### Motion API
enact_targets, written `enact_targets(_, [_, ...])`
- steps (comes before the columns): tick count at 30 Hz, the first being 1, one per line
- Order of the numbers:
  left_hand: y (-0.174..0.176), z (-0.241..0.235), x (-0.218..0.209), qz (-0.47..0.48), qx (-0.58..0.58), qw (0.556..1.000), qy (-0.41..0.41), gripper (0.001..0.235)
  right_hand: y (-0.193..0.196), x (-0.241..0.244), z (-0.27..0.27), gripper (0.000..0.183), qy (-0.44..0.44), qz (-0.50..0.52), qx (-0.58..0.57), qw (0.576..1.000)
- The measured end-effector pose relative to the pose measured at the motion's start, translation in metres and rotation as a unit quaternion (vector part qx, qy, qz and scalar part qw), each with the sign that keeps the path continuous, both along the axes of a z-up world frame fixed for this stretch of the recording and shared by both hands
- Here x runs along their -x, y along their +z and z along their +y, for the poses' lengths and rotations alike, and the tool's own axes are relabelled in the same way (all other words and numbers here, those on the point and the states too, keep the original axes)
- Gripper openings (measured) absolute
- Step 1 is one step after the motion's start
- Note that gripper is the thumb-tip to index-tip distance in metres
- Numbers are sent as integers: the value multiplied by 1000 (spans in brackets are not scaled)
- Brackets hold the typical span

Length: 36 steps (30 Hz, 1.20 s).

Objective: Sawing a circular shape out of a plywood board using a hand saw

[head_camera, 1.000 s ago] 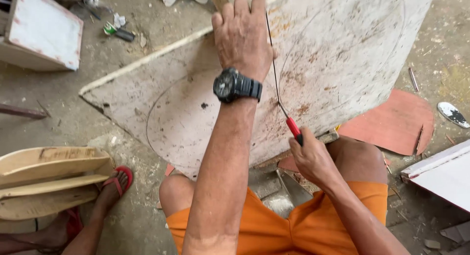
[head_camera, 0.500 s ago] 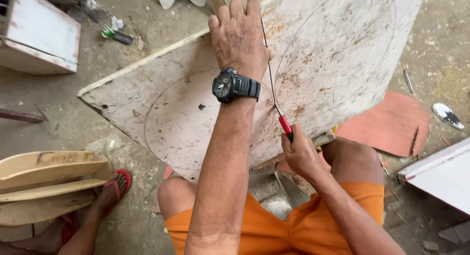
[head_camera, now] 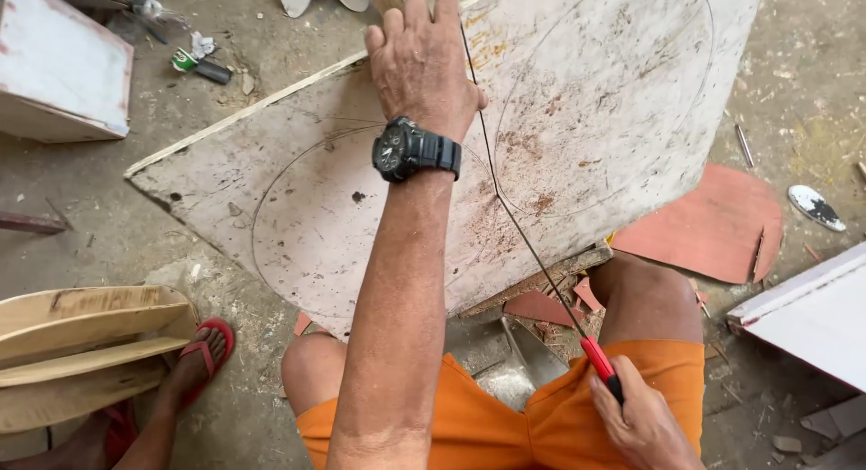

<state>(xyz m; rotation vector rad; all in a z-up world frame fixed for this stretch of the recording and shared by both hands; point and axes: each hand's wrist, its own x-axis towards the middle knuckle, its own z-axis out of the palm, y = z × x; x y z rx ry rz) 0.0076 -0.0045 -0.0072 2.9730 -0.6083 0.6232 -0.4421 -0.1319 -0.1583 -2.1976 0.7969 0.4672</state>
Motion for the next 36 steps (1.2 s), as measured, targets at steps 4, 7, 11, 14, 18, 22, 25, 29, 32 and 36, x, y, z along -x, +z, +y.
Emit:
enact_targets(4, [7,0,2,32,6,999,16,110,46,-115,23,33,19,38,-37,998])
enact_targets(7, [7,-2,8,-62,52,997,-3,108,62,-203,42,28,-13,34,-63,997])
enact_targets(11, [11,3,9,-13,42,999,-8,109,49,-220,44,23,38,-85,-64,994])
enact_targets(14, [4,2,6,-2,48,999,-14,107,73,-221,48,25,29,-44,-54,997])
enact_targets(18, [2,4,4,-7,61,998,-23,105,59,-198,41,25,37,-49,-55,997])
enact_targets(22, [13,2,1,-83,79,993,-7,75,17,-170,21,28,54,-118,-42,991])
enact_targets(25, [3,4,11,-50,87,995,-23,74,41,-131,31,31,37,-71,-39,996])
enact_targets(29, [-1,4,3,-45,65,997,-15,99,50,-48,24,35,-4,10,-20,1000])
enact_targets(32, [-1,1,0,-23,48,999,-12,103,10,-4,2,30,-3,41,0,999])
enact_targets(36, [1,1,5,-28,55,998,-2,104,35,-82,16,30,16,34,-16,999])
